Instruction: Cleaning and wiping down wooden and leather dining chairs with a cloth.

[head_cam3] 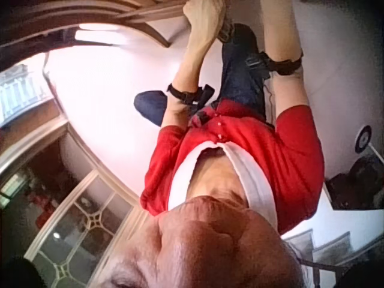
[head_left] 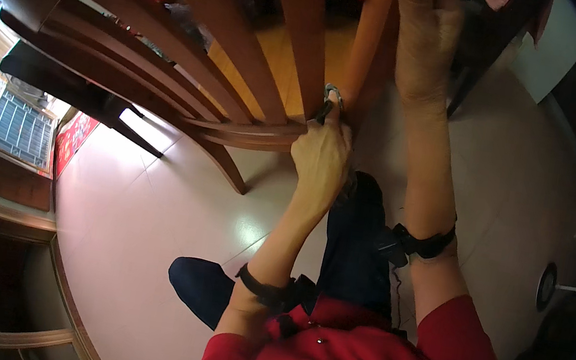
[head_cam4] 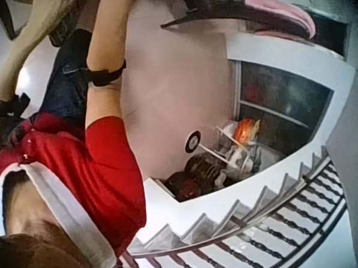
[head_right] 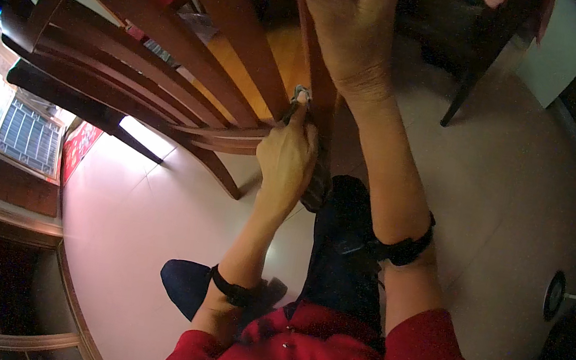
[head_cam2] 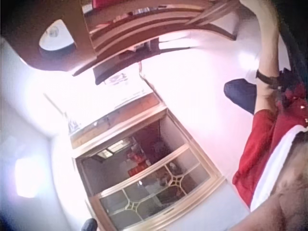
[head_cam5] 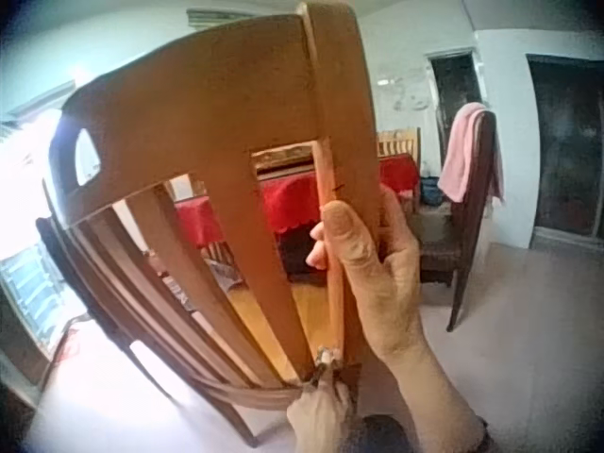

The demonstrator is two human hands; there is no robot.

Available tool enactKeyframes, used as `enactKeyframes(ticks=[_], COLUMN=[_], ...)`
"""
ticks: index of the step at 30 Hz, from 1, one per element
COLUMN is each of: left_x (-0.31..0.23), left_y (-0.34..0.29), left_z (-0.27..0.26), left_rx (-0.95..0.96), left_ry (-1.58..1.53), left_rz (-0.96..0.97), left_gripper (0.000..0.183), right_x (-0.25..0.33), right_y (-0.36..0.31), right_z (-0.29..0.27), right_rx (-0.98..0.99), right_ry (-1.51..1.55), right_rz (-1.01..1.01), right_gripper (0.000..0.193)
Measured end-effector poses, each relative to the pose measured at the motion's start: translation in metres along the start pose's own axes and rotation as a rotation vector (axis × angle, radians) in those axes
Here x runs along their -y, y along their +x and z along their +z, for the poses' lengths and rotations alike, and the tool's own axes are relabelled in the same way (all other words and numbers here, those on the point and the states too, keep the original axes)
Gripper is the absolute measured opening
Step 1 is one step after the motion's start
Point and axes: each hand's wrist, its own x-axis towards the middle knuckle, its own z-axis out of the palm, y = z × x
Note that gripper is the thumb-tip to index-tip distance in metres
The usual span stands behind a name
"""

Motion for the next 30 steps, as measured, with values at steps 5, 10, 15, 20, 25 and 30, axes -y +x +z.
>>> enactKeyframes(ticks=[5, 10, 15, 20, 25, 30], left_x=[0.011, 0.02, 0.041, 0.043, 0.041, 0.043], left_y=[0.015, -0.001, -0.047, -0.06, -0.012, 0.011], left_z=[-0.003, -0.007, 0.0, -0.038, -0.052, -0.028], left_rx=[0.049, 0.108, 0.218, -0.012, -0.24, 0.14], left_ry=[-0.014, -0.06, -0.175, -0.378, -0.26, 0.101], left_rz=[0.176, 0.211, 0.169, 0.02, 0.115, -0.049], left_gripper=[0.038, 0.036, 0.037, 0.042, 0.042, 0.043], right_x=[0.003, -0.003, -0.003, -0.012, -0.008, -0.012], right_y=[0.001, -0.001, 0.0, 0.0, 0.0, -0.003], right_z=[0.003, 0.0, 0.003, -0.007, -0.002, -0.003], right_rx=[0.006, -0.002, -0.017, 0.032, -0.026, 0.044], right_ry=[-0.057, -0.057, -0.061, -0.019, -0.037, 0.032], right_rz=[-0.021, 0.005, -0.008, -0.113, -0.034, -0.146], right_gripper=[0.049, 0.049, 0.047, 0.046, 0.046, 0.047])
